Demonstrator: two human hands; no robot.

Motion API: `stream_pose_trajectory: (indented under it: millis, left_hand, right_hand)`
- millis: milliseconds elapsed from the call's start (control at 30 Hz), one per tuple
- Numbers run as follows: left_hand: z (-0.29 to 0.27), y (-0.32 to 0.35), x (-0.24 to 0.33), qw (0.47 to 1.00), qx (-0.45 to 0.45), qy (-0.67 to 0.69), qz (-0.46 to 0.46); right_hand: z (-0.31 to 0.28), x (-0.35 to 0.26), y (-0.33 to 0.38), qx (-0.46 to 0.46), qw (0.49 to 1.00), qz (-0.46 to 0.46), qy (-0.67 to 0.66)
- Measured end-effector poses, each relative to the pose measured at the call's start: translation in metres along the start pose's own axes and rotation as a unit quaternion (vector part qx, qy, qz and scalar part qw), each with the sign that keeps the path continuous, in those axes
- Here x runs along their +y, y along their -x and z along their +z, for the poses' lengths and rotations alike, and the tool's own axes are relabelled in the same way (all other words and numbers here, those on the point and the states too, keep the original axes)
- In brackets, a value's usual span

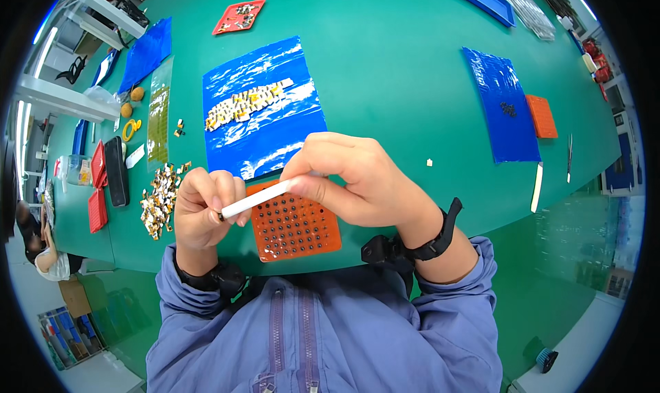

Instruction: The person uses a white stick-like tool to pick up small electronic components from a blue sheet and place them into holes on an orange grid. The person repeats this process continuously, moving components one at a time from the source pile to the grid.

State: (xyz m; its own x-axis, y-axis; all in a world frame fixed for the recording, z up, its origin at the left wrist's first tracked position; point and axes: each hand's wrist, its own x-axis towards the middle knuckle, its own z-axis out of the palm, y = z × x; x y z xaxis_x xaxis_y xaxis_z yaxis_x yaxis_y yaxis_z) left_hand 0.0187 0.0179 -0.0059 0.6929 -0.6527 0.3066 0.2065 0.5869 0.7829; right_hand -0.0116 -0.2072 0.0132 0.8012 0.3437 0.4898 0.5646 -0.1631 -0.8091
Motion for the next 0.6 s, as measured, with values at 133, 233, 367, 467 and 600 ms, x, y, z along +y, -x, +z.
stream_pose_trajectory:
  millis: [133, 233, 367, 467, 600]
  left_hand:
    - [0.0, -0.0001, -0.0004, 1.0, 0.003, -0.005, -0.003]
    - [-0.001, 0.0006, -0.0005, 1.0, -0.001, -0.008, 0.002]
    - [-0.0012, 0.0013, -0.0011, 1.0, 0.0, -0.005, 0.002]
    - [-0.0015, 0.001, 0.0, 1.0, 0.0, -0.01, -0.002]
    - [-0.0028, 0.0008, 0.0014, 0.999, 0.016, -0.052, 0.004]
  right_hand:
    - [0.0031, -0.0035, -0.0022, 0.032, 0.999, 0.019, -0.001]
    - [-0.0055, -0.0011, -0.0004, -0.056, 0.998, 0.01, 0.023]
    - [0.0016, -0.0006, -0.001, 0.002, 1.0, -0.001, -0.004]
    - [0.0031, -0.0001, -0.0009, -0.001, 1.0, 0.002, -0.008]
    - [-0.001, -0.0042, -0.0001, -0.02, 0.998, 0.04, 0.046]
